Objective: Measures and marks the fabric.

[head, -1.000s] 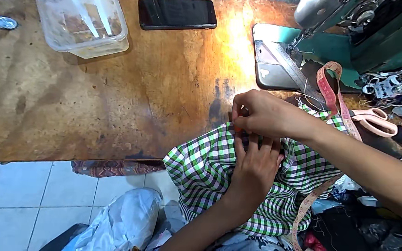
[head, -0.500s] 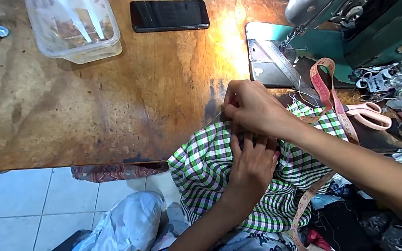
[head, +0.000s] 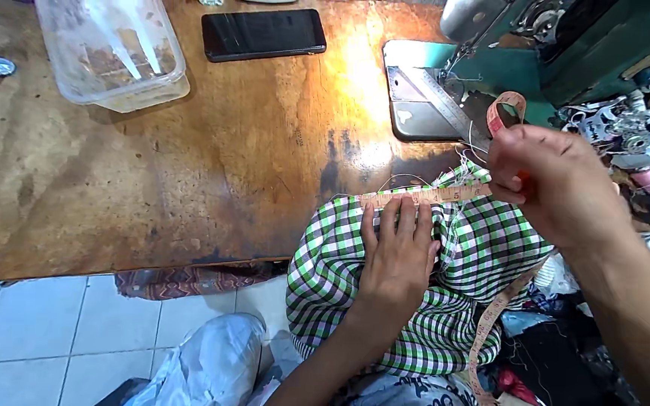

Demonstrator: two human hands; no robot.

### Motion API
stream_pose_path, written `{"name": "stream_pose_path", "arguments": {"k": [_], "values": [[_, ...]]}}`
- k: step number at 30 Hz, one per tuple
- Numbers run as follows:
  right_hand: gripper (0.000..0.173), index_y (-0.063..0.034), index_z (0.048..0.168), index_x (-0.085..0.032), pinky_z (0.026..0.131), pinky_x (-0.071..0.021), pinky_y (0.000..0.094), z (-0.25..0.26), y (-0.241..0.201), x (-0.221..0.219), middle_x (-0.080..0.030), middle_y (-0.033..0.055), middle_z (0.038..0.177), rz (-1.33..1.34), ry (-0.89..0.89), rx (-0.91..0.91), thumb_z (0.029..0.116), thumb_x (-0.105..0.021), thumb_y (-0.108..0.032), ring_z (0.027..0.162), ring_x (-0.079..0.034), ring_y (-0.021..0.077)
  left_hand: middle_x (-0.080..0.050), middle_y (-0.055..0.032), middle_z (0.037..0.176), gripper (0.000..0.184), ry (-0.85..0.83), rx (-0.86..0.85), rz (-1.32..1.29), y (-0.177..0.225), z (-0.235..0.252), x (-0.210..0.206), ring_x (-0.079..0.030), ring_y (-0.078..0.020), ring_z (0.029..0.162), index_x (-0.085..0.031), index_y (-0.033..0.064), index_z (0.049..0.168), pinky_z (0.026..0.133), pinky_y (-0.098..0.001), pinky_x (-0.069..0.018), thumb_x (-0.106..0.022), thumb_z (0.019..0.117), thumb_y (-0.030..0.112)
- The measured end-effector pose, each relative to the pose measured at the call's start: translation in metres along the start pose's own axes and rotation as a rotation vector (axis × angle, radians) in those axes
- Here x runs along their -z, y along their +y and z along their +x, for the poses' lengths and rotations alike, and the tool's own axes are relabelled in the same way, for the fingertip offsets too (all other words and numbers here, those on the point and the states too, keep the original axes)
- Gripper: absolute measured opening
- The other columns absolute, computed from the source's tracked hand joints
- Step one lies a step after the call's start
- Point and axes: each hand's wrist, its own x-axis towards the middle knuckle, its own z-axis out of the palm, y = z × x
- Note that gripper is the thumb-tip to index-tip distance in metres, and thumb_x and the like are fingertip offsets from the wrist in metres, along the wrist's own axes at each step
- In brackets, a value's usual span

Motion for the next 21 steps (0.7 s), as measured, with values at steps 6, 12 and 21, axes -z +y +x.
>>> {"name": "stream_pose_path", "arguments": {"k": [6,12,21], "values": [[0.03,-0.0048,0.112,-0.067,0.061,-0.0498,0.0494,-0.023,0.035,-0.016,-0.058,0.0185,0.103,-0.848,-0.068,0.162,0.0966,-0.071,-0.03,0.075,-0.062,0.032,-0.052,-0.0188,0.147,0.04,0.205,-0.003,-0.166,-0.02,-0.009,0.022,-0.055,-0.0351,0.13,-0.062,0.0056,0.138,0.105,-0.052,-0.0469,-0.052,0.1047,0.025],[0.021,-0.0047,0.099,-0.067,0.065,-0.0478,0.0435,-0.02,0.036,-0.006,-0.057,0.0155,0.104,-0.704,-0.077,0.176,0.0889,-0.079,-0.018,0.077,-0.058,0.0252,-0.047,-0.024,0.151,0.042,0.299,0.26,0.047,-0.075,-0.04,0.052,-0.046,-0.0451,0.135,-0.067,0.0048,0.132,0.104,-0.0651,-0.0355,-0.055,0.1017,0.032],[0.034,-0.0083,0.129,-0.062,0.055,-0.0465,0.0354,-0.059,-0.014,0.047,-0.065,0.0015,0.084,-0.815,-0.105,0.4,0.0985,-0.06,-0.024,0.062,-0.055,0.0137,-0.069,-0.0084,0.088,0.02,0.429,0.05,-0.295,-0.043,-0.051,0.041,-0.061,-0.0019,0.079,-0.07,-0.0002,0.097,0.073,-0.0128,-0.0489,-0.061,0.0991,0.018]]}}
